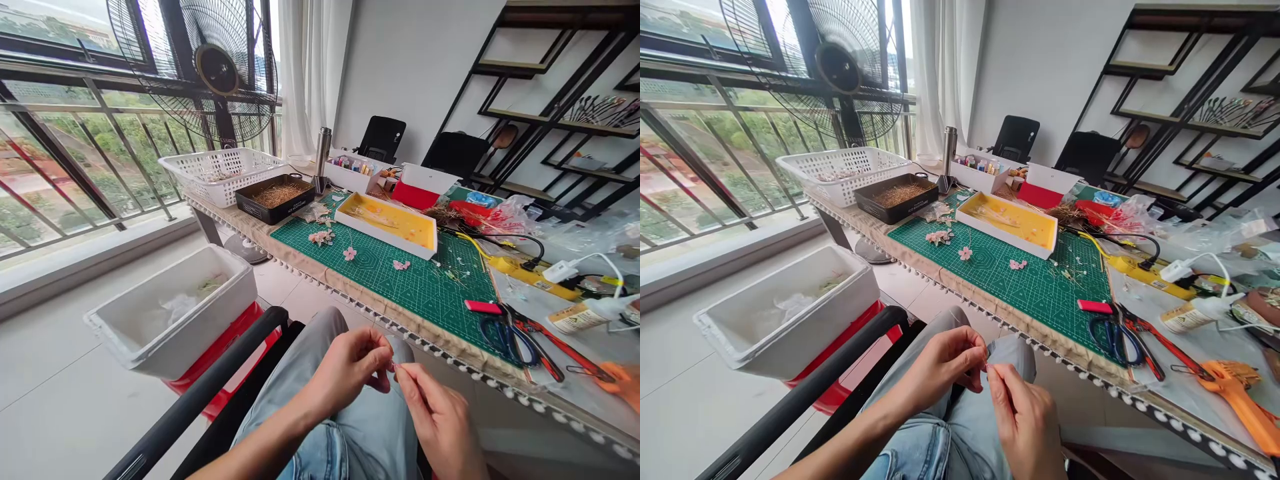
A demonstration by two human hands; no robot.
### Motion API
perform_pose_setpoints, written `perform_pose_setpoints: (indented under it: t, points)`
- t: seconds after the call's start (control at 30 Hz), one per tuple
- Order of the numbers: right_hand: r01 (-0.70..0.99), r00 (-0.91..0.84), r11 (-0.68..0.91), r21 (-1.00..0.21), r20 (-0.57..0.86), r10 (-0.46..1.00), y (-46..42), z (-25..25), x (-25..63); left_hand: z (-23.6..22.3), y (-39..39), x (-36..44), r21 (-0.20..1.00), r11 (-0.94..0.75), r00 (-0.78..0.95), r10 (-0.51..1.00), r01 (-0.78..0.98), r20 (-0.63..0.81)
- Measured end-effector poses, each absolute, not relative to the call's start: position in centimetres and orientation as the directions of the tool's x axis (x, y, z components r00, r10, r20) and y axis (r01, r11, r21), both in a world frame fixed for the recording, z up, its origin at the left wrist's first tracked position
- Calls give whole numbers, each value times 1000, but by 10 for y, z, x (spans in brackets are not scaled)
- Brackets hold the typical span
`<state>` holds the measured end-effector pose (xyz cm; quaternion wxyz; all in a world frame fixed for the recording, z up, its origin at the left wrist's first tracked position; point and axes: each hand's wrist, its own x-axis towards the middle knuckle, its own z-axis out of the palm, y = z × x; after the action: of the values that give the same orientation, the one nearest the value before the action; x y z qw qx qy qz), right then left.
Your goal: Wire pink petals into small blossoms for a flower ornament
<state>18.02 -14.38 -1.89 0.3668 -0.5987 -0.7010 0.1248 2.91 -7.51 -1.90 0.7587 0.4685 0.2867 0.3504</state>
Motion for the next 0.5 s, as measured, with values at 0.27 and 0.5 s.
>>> perform_pose_setpoints:
  t: [0.27,0.5]
  points:
    - [420,22,-120,-900,-122,992,-142,-14,182,-19,-75,23,970,209,664,744,-124,-75]
    - [355,-63,-187,-916,-223,973,-140,-16,200,-26,-69,27,923,325,685,722,-207,-100]
